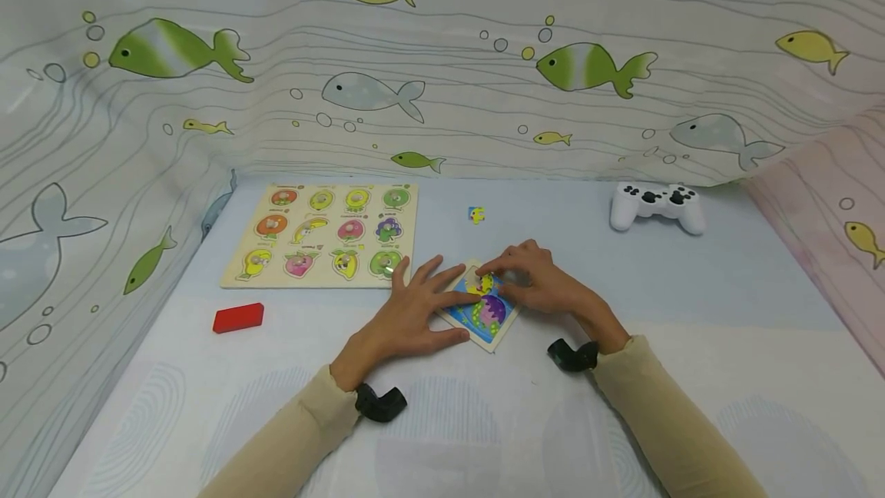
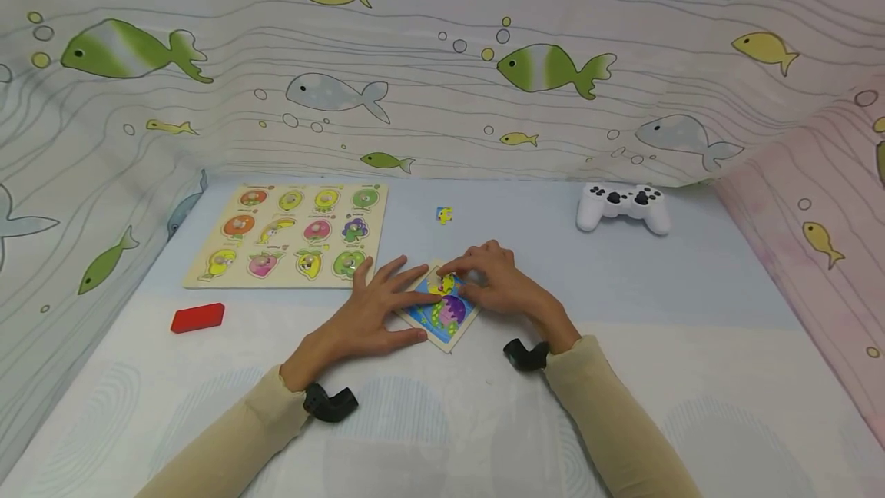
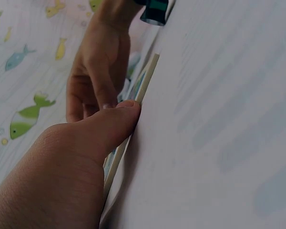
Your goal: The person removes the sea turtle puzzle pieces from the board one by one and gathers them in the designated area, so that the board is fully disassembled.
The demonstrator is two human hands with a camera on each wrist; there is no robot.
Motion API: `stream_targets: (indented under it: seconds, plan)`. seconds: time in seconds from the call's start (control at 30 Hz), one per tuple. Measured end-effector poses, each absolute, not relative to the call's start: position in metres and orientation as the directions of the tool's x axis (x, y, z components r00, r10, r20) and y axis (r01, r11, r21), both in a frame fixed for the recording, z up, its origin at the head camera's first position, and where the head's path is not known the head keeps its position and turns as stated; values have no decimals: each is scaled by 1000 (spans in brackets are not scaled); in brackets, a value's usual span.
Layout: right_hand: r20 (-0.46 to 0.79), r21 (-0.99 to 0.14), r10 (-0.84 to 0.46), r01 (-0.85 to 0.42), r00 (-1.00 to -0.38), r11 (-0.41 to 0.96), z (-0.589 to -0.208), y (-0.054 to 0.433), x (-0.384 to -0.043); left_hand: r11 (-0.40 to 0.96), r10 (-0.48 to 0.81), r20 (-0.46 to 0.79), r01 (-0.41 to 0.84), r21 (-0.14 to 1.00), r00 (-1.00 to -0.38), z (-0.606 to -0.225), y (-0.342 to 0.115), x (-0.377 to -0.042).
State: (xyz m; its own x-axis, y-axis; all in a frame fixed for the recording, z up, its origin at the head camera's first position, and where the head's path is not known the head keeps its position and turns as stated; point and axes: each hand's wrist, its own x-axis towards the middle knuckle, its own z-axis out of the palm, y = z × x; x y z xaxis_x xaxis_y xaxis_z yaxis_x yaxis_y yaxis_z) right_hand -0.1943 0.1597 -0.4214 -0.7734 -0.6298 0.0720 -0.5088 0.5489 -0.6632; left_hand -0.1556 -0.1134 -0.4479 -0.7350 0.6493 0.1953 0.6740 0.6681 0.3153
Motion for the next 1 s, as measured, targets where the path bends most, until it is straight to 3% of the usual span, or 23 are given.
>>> stream_targets:
  seconds: [0.47,0.73,1.0]
  plan:
    - [68,-676,-618,-492,-783,549,-420,158,-193,674,650,174,667,316,-739,-448,-113,-155]
    - [13,-726,-555,-390,-832,567,-417,159,-193,682,647,159,660,315,-746,-447,-113,-155]
    - [68,-787,-534,-375,-843,491,-421,163,-196,682,646,160,658,319,-747,-448,-113,-154]
